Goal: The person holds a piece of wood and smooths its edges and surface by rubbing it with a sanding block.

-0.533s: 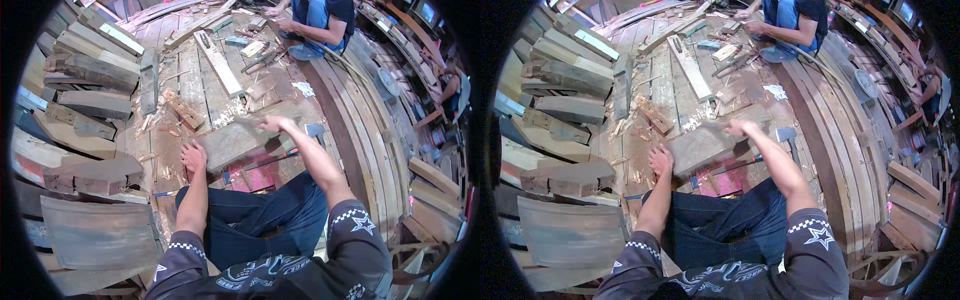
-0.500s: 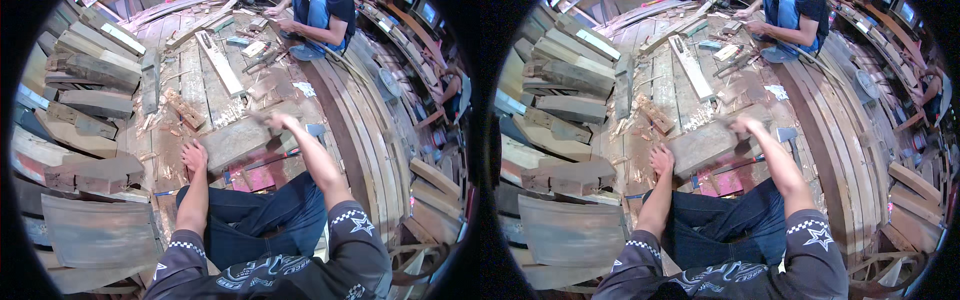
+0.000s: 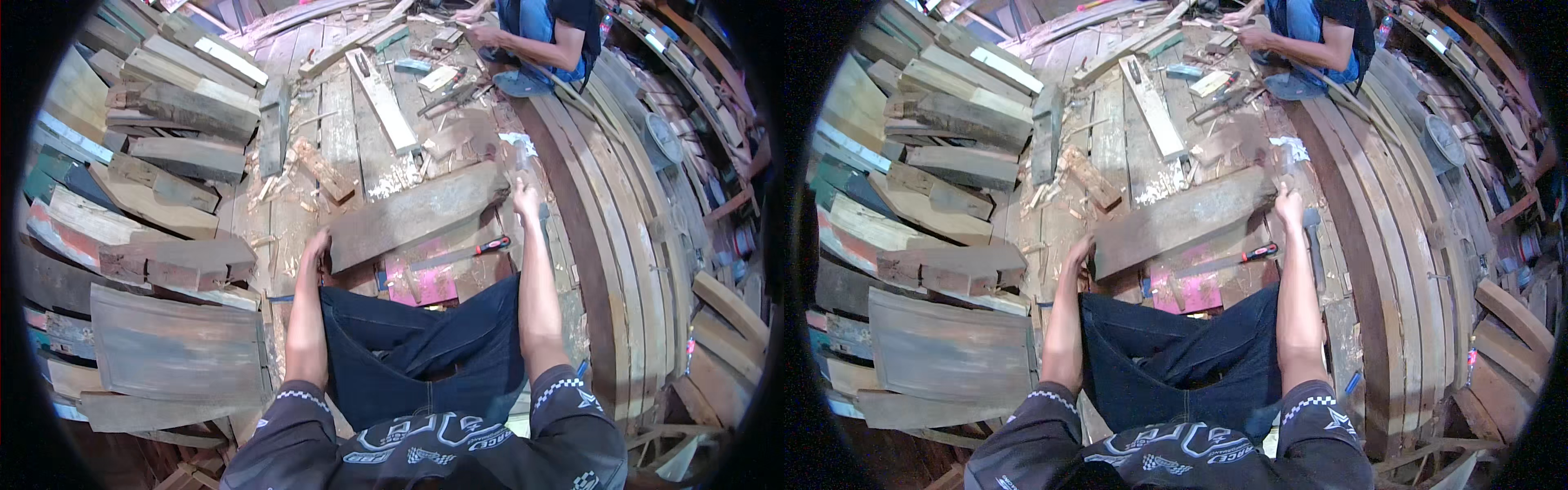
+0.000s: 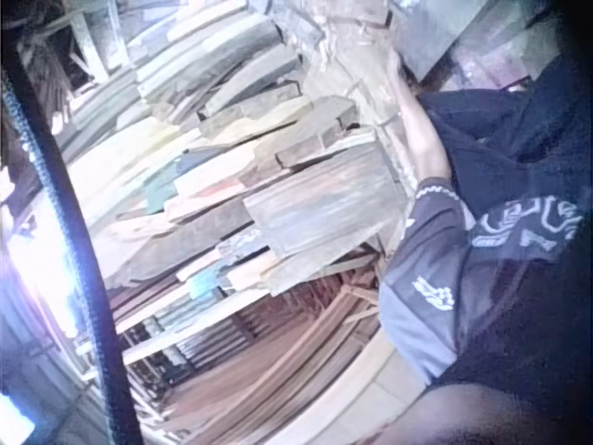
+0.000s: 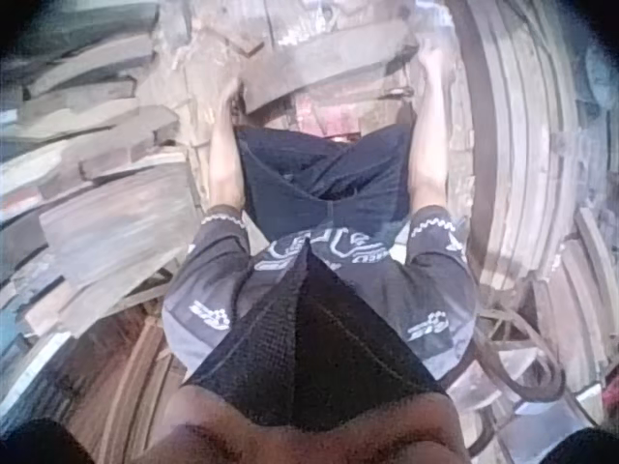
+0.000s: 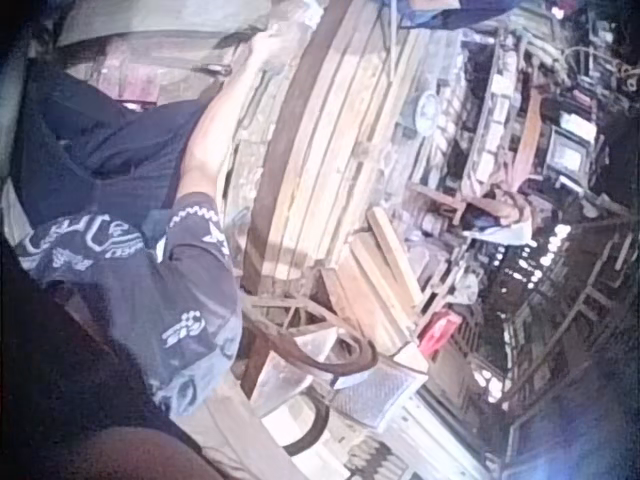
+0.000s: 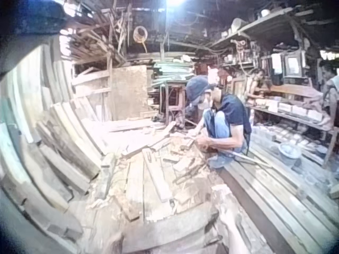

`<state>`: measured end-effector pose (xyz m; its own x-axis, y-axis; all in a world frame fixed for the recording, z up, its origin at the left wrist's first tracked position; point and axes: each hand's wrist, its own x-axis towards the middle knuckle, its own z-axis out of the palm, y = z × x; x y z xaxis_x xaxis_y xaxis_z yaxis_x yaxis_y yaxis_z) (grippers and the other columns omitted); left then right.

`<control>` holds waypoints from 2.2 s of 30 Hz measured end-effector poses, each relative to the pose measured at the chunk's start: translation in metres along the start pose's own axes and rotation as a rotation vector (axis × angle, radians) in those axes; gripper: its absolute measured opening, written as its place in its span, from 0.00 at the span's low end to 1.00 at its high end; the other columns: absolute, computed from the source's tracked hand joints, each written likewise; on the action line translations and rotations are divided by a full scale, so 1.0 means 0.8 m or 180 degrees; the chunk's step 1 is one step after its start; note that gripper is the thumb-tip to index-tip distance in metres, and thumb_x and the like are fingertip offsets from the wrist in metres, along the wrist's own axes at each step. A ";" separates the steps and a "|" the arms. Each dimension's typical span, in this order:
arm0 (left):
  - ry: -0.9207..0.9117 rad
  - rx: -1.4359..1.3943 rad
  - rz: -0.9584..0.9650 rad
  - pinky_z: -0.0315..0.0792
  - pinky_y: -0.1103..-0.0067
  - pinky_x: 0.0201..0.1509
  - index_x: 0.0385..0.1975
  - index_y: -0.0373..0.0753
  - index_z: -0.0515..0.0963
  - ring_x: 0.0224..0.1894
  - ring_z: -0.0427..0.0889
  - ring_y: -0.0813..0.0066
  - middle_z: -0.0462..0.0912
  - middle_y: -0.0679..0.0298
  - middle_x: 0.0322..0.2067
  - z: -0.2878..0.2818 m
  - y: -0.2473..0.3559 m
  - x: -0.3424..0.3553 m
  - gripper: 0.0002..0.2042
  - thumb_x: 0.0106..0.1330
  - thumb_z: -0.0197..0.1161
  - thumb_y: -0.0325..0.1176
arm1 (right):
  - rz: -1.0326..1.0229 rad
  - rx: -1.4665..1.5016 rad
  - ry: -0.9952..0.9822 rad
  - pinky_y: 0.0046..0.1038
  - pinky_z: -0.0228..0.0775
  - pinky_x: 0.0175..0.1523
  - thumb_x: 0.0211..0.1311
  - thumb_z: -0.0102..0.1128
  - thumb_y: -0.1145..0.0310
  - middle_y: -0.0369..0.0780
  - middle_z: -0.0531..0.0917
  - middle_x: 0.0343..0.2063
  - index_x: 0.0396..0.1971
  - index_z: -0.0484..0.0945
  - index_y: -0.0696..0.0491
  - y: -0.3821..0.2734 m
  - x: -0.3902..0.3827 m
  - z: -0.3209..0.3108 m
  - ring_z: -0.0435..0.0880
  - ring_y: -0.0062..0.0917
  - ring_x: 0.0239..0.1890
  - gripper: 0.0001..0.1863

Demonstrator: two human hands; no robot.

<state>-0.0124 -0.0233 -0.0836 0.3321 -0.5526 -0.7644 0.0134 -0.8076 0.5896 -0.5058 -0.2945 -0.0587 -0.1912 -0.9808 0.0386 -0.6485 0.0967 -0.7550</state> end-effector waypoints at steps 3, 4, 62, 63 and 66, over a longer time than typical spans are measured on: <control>0.0354 0.0319 -0.0342 0.74 0.55 0.37 0.59 0.31 0.68 0.45 0.78 0.46 0.75 0.45 0.51 -0.031 -0.042 -0.031 0.39 0.65 0.39 0.64 | 0.0133 0.0053 -0.0595 0.45 0.65 0.57 0.68 0.45 0.48 0.66 0.77 0.44 0.42 0.76 0.72 -0.060 -0.022 0.041 0.75 0.55 0.53 0.34; 0.0693 0.0354 0.0087 0.75 0.57 0.39 0.58 0.31 0.69 0.46 0.79 0.49 0.76 0.47 0.51 -0.038 -0.064 -0.030 0.38 0.64 0.44 0.63 | 0.0108 0.0097 -0.0773 0.44 0.65 0.58 0.68 0.45 0.48 0.65 0.76 0.45 0.44 0.75 0.72 -0.070 -0.022 0.053 0.75 0.54 0.54 0.34; 0.0774 -0.1598 0.0231 0.59 0.81 0.12 0.36 0.39 0.78 0.12 0.68 0.75 0.76 0.65 0.19 -0.062 -0.084 -0.128 0.31 0.56 0.50 0.66 | -0.0534 0.0313 -0.0591 0.36 0.66 0.46 0.69 0.42 0.45 0.47 0.80 0.30 0.34 0.77 0.61 -0.094 -0.017 0.075 0.77 0.35 0.38 0.30; 0.0574 -0.1765 0.0193 0.61 0.81 0.14 0.36 0.39 0.78 0.13 0.69 0.75 0.77 0.64 0.20 -0.039 -0.056 -0.123 0.32 0.56 0.50 0.68 | -0.0418 0.0453 -0.0608 0.32 0.66 0.45 0.69 0.44 0.45 0.44 0.79 0.30 0.34 0.77 0.62 -0.050 0.031 0.060 0.76 0.31 0.38 0.30; 0.0827 -0.2086 0.0132 0.64 0.82 0.18 0.36 0.38 0.77 0.16 0.71 0.75 0.77 0.63 0.21 -0.041 -0.026 -0.160 0.35 0.54 0.51 0.71 | -0.0129 0.0423 -0.0717 0.39 0.62 0.59 0.68 0.42 0.44 0.56 0.77 0.52 0.56 0.71 0.62 -0.075 0.009 0.063 0.73 0.47 0.58 0.35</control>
<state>-0.0242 0.0711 0.0106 0.5579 -0.4473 -0.6991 0.5339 -0.4515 0.7149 -0.4310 -0.3160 -0.0464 0.0113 -0.9978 -0.0649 -0.5470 0.0482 -0.8357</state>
